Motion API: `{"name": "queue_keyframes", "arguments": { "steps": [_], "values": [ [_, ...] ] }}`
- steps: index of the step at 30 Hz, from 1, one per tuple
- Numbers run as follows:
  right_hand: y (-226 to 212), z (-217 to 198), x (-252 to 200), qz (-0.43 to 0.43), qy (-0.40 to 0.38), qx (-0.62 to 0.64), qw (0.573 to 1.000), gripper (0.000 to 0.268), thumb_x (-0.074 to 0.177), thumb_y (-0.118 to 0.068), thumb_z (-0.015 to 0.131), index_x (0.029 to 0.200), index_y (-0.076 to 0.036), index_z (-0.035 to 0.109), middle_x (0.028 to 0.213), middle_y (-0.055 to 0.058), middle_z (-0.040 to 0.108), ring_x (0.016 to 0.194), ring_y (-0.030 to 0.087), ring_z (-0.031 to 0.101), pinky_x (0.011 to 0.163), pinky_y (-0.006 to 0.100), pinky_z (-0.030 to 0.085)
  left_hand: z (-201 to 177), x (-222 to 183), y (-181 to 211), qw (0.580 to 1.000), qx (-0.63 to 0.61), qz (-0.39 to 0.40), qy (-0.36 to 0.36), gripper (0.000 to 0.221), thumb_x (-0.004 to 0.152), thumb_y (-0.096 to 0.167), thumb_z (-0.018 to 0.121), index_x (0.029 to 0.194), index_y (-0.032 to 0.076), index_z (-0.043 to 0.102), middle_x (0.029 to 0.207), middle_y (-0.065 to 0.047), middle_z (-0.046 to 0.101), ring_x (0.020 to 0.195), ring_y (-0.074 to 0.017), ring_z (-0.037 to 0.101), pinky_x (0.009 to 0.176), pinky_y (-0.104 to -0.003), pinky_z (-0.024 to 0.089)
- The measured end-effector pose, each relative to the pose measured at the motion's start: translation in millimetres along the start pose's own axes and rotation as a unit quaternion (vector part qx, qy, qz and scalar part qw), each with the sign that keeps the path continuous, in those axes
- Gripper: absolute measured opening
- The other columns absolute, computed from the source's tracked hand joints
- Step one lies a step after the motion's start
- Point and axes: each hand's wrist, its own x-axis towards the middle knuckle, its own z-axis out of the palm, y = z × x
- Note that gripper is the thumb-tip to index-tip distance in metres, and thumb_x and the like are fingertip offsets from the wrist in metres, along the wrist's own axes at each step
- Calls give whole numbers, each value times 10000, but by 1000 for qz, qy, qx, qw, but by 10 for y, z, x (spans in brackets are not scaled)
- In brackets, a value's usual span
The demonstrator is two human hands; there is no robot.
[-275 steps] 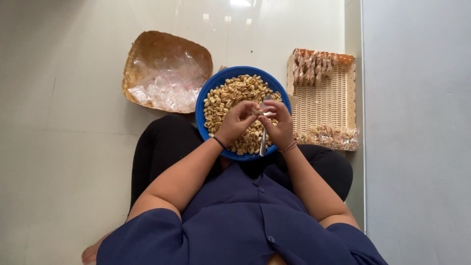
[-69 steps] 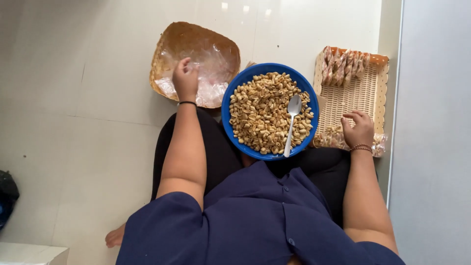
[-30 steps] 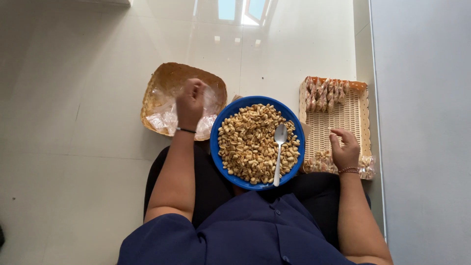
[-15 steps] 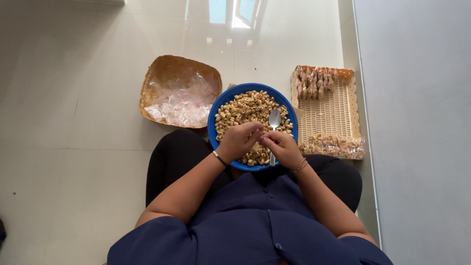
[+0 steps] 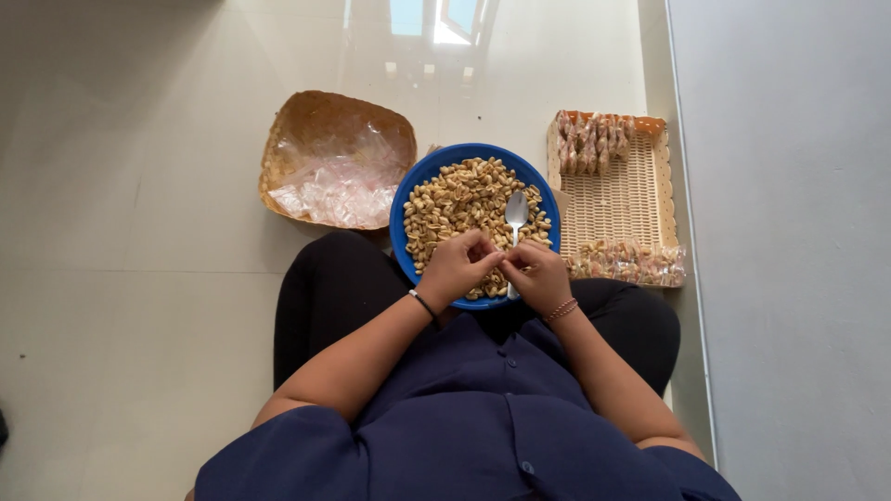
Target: Sorting peanuts in a bowl and transferring them into small plastic bags for packaging.
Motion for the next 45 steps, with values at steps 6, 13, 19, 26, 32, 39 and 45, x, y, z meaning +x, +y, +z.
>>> {"name": "queue_keyframes", "arguments": {
  "steps": [6,13,19,26,32,39,45],
  "values": [
    [-83,17,-19,-23,-5,-29,999,154,819,-152,841,723,-169,722,611,20,637,654,262,673,637,343,549,-8,11,24,999,21,-40,-20,172,806,358,800,838,203,732,694,12,725,730,-185,732,675,-316,553],
    [33,76,-39,16,-27,57,998,122,830,-160,841,745,-163,754,619,59,630,649,261,673,637,350,536,-22,64,-53,997,40,-40,-45,97,867,317,712,856,224,735,697,9,713,747,-186,721,687,-329,548],
    [201,153,-80,103,3,106,989,157,970,-211,728,841,-126,759,653,85,631,662,203,636,633,348,530,-46,57,-42,994,98,-6,-50,155,905,342,673,867,195,704,697,-41,702,766,-277,725,677,-386,550],
    [-10,15,31,-114,32,-108,987,81,938,-141,701,928,-200,756,872,24,721,820,239,725,719,327,598,-41,9,15,994,107,-1,2,180,912,353,656,872,191,727,692,-55,713,775,-311,732,673,-397,553],
    [-76,17,3,-147,12,-120,982,232,902,-119,654,1097,-166,772,1152,59,723,1025,284,695,898,411,577,-36,-59,30,991,104,71,42,146,930,343,673,985,241,762,841,-57,771,896,-290,748,734,-400,592],
    [-124,32,-4,-33,17,64,997,304,949,-44,645,1194,-155,787,1291,135,702,1193,382,655,986,480,523,37,-23,10,989,75,91,94,104,912,359,711,898,265,752,780,26,755,819,-196,755,701,-318,597],
    [9,104,-61,-70,9,-10,997,256,931,-94,728,1146,-201,813,1157,37,782,1056,285,735,884,384,587,48,7,-65,992,44,74,93,91,872,335,732,864,245,725,720,-2,707,782,-246,736,673,-361,590]
  ]
}}
